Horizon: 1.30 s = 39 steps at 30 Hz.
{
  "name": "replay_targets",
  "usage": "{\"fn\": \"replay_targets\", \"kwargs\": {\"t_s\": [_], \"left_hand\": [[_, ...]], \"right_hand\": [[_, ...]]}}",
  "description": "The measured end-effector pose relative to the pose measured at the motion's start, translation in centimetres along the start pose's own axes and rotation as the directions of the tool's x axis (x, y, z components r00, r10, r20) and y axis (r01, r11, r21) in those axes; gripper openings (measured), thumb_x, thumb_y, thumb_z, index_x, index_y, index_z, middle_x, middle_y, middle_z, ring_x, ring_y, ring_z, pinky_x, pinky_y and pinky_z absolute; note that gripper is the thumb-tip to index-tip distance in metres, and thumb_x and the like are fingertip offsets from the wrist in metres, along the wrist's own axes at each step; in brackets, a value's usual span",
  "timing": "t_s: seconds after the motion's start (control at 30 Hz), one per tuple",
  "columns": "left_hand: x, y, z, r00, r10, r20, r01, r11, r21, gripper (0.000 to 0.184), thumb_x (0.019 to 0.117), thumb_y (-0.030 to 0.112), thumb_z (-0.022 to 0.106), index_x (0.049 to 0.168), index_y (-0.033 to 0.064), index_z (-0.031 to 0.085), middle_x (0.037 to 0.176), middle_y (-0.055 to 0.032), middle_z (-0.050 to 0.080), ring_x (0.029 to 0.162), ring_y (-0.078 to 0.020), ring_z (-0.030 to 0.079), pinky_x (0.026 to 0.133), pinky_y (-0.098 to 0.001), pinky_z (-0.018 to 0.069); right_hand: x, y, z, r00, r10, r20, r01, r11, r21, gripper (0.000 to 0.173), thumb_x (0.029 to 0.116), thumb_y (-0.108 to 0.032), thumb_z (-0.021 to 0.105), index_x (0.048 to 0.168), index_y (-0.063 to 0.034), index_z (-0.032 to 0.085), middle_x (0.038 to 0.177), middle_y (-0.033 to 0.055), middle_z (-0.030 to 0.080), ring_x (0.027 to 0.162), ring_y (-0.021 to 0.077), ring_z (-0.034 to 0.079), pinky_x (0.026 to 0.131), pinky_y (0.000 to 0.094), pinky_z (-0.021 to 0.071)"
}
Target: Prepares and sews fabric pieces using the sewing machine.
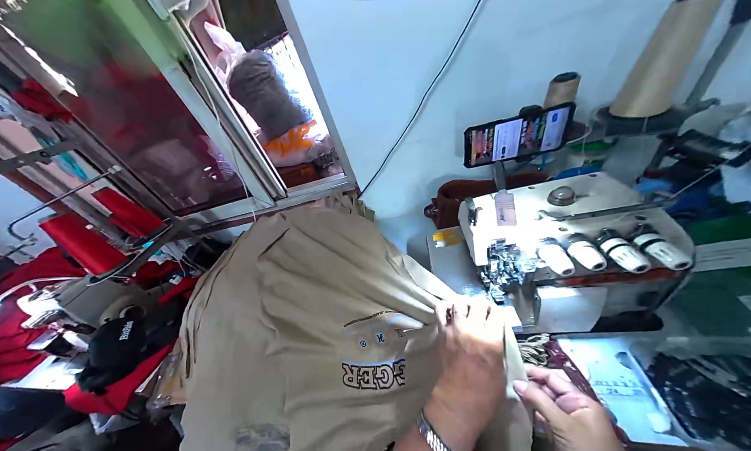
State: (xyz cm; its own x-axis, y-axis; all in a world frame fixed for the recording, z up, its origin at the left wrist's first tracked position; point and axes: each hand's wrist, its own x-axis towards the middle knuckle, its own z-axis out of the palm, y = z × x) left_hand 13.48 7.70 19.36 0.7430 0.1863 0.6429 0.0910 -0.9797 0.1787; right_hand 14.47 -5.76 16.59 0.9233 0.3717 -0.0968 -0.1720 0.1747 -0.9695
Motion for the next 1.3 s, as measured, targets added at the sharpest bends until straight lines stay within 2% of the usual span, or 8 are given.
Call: {"fn": "replay_targets", "kwargs": {"t_s": [0.13, 0.33, 0.47, 0.67, 0.83, 0.97, 1.17, 1.3], "left_hand": [[-1.8, 2.1, 0.4, 0.998, -0.044, 0.038, 0.034, 0.974, 0.225, 0.029, 0.0906, 0.015, 0.064, 0.115, 0.0127, 0.078, 0.123, -0.0054, 0.074, 0.115, -0.0289, 0.068, 0.101, -0.055, 0.0473], [-0.9, 2.0, 0.9, 0.997, -0.075, 0.014, 0.074, 0.993, 0.091, 0.029, 0.0935, 0.011, 0.06, 0.118, 0.0064, 0.076, 0.121, -0.01, 0.074, 0.115, -0.0292, 0.069, 0.102, -0.05, 0.0511], [0.9, 0.5, -0.6, 0.946, -0.21, 0.248, 0.24, 0.966, -0.095, 0.036, 0.1017, 0.012, 0.051, 0.132, -0.0022, 0.065, 0.132, -0.0174, 0.067, 0.13, -0.0305, 0.059, 0.116, -0.0463, 0.04], [-0.9, -6.6, -4.8, 0.897, -0.4, 0.186, 0.433, 0.718, -0.545, 0.032, 0.1014, 0.011, 0.054, 0.132, 0.0042, 0.059, 0.12, -0.0077, 0.07, 0.111, -0.0159, 0.067, 0.097, -0.0398, 0.0556], [-10.8, -11.0, -11.5, 0.571, -0.818, -0.069, 0.812, 0.576, -0.098, 0.036, 0.1007, 0.018, 0.061, 0.129, -0.0053, 0.06, 0.122, -0.0255, 0.064, 0.098, -0.0353, 0.069, 0.085, -0.0506, 0.0574], [-16.7, -12.2, -13.3, 0.362, -0.932, 0.023, 0.926, 0.363, 0.101, 0.057, 0.0923, 0.028, 0.076, 0.136, -0.0029, 0.057, 0.137, -0.0336, 0.053, 0.112, -0.0473, 0.063, 0.093, -0.0596, 0.0536], [-19.1, -13.4, -11.9, 0.482, -0.869, 0.112, 0.87, 0.46, -0.178, 0.017, 0.1005, 0.006, 0.059, 0.108, -0.0085, 0.064, 0.103, -0.0203, 0.064, 0.073, -0.0224, 0.071, 0.069, -0.0371, 0.0635], [-16.3, -15.0, -15.4, 0.647, -0.74, -0.184, 0.693, 0.671, -0.262, 0.023, 0.1012, 0.007, 0.055, 0.11, -0.0129, 0.063, 0.09, -0.019, 0.07, 0.076, -0.0232, 0.072, 0.074, -0.0414, 0.0617]], "right_hand": [[-0.1, 0.7, -0.4, 0.999, -0.011, 0.045, 0.008, 0.998, 0.065, 0.015, 0.0953, 0.004, 0.054, 0.094, -0.0057, 0.066, 0.078, -0.0069, 0.069, 0.064, -0.0003, 0.063, 0.06, 0.0186, 0.054], [0.7, -0.9, -0.1, 0.998, -0.055, -0.017, 0.056, 0.992, 0.112, 0.015, 0.093, 0.006, 0.055, 0.092, -0.0051, 0.066, 0.076, -0.0039, 0.069, 0.065, 0.0028, 0.065, 0.061, 0.0197, 0.0564], [2.5, -1.4, 0.9, 0.997, -0.066, -0.048, 0.069, 0.996, 0.064, 0.009, 0.0909, 0.002, 0.061, 0.09, -0.0035, 0.069, 0.074, -0.0002, 0.069, 0.063, 0.0053, 0.065, 0.057, 0.0202, 0.0551], [4.5, -1.4, 2.3, 0.991, -0.074, -0.109, 0.084, 0.993, 0.089, 0.013, 0.0915, 0.006, 0.064, 0.082, -0.0016, 0.069, 0.065, 0.0016, 0.065, 0.053, 0.0054, 0.059, 0.048, 0.0184, 0.0487], [0.8, 1.1, 1.8, 0.996, -0.036, 0.081, 0.035, 0.999, 0.014, 0.008, 0.0917, -0.002, 0.062, 0.087, -0.007, 0.064, 0.07, -0.0044, 0.065, 0.059, 0.0027, 0.061, 0.053, 0.0191, 0.0514], [-3.3, 3.9, 0.5, 0.964, 0.039, 0.264, -0.038, 0.999, -0.011, 0.015, 0.0901, 0.005, 0.064, 0.091, -0.0095, 0.064, 0.075, -0.009, 0.072, 0.064, 0.0001, 0.066, 0.062, 0.0204, 0.0571], [-3.5, 5.0, -1.5, 0.929, -0.016, 0.369, 0.03, 0.999, -0.032, 0.019, 0.0935, 0.005, 0.058, 0.094, -0.0119, 0.065, 0.078, -0.012, 0.072, 0.068, -0.0006, 0.068, 0.065, 0.0219, 0.0584], [-1.4, -0.3, -4.9, 0.884, -0.19, 0.426, 0.144, 0.98, 0.139, 0.041, 0.0971, 0.006, 0.05, 0.106, -0.0259, 0.075, 0.099, -0.0148, 0.077, 0.089, -0.0026, 0.071, 0.081, 0.0212, 0.0599]]}}
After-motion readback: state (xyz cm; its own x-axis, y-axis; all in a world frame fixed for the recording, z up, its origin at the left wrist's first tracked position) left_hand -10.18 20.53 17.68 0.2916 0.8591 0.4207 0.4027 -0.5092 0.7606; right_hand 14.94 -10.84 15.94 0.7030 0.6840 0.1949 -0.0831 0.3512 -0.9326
